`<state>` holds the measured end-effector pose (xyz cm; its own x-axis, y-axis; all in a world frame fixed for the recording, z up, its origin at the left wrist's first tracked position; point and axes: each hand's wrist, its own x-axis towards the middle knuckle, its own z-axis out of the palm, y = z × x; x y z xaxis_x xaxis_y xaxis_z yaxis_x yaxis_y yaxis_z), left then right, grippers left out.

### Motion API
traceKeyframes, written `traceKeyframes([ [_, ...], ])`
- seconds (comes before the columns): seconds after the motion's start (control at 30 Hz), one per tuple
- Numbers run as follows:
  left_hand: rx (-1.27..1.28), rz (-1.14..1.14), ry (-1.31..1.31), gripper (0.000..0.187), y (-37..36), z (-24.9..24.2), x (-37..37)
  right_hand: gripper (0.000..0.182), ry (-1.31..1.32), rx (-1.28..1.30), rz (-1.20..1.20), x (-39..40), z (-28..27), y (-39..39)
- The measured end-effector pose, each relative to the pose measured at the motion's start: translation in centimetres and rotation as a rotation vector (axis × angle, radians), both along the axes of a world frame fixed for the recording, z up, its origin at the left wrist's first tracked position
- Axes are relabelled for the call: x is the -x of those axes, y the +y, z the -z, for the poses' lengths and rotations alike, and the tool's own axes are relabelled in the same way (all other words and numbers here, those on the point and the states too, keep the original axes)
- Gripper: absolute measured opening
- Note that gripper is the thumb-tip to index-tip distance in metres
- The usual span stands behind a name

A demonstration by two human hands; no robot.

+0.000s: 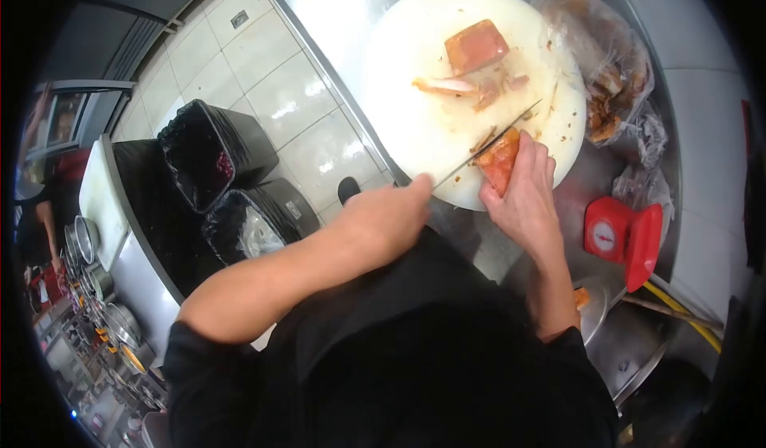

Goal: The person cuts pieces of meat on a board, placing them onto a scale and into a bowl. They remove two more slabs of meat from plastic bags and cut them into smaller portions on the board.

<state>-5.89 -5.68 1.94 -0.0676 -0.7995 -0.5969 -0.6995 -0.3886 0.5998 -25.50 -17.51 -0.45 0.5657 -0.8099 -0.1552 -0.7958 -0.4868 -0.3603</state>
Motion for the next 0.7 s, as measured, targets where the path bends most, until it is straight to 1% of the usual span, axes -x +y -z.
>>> traceKeyframes([
  [0.07, 0.024, 0.018, -0.048, 0.029, -1.5, 1.3, 0.8, 0.088, -0.005, 0.016, 0.008, -0.1, -0.3, -0.2],
  [0.13, 0.088, 0.019, -0.063, 0.030, -1.6, 1.2, 0.8, 0.085, -0.027, 0.030, 0.028, 0.2, -0.2, 0.1],
  [0.2, -0.005, -0.007, 0.071, 0.033, -2.3, 0.6, -1.6, 0.082, -0.211, -0.210, 0.154, 1.4, -0.2, -0.8],
  [0.23, -0.042, -0.003, 0.139, 0.034, -2.9, 0.0, -3.1, 0.076, -0.462, -0.447, 0.233, 2.5, -0.8, -1.1],
  [0.27, -0.058, -0.005, 0.090, 0.034, -2.9, -0.7, -3.9, 0.070, -0.711, -0.674, 0.335, 3.5, -1.3, -1.5],
  [0.3, -0.070, 0.005, 0.045, 0.035, -2.7, -1.2, -4.5, 0.073, -0.981, -0.861, 0.328, 5.8, -0.7, -2.1],
  [0.37, -0.066, -0.057, 0.006, 0.038, -2.3, -1.5, -4.8, 0.072, -1.398, -1.056, 0.394, 8.5, -2.6, -1.5],
  [0.4, -0.059, -0.059, -0.002, 0.038, -2.0, -0.8, -5.0, 0.070, -1.409, -0.935, 0.379, 10.8, -3.4, -1.6],
  [0.47, -0.030, -0.069, 0.000, 0.037, -1.6, -0.2, -4.6, 0.067, -1.418, -0.711, 0.359, 15.8, -5.0, -2.5],
  [0.5, -0.011, -0.084, 0.012, 0.036, -1.6, -0.4, -4.4, 0.059, -1.397, -0.507, 0.479, 17.8, -6.8, -2.5],
  [0.53, -0.004, -0.068, 0.010, 0.036, -2.0, -0.6, -4.0, 0.056, -1.184, -0.211, 0.632, 19.7, -8.8, -2.8],
  [0.57, -0.008, -0.064, 0.005, 0.036, -2.1, -0.6, -3.8, 0.060, -1.040, -0.041, 0.696, 21.5, -10.5, -3.3],
  [0.6, -0.017, -0.070, 0.002, 0.036, -2.4, -0.4, -3.9, 0.064, -0.623, 0.295, 0.781, 26.1, -9.2, -5.9],
  [0.63, -0.002, -0.056, -0.011, 0.035, -2.6, -0.3, -3.7, 0.073, -0.487, 0.245, 0.981, 22.5, -14.7, -3.8],
  [0.67, 0.013, -0.043, -0.022, 0.035, -2.9, -0.1, -3.5, 0.057, -0.228, 0.455, 0.993, 26.0, -12.5, -5.3],
  [0.7, 0.029, -0.030, -0.031, 0.034, -3.3, -0.3, -3.4, 0.050, -0.209, 0.274, 1.030, 27.4, -11.8, -6.3],
])
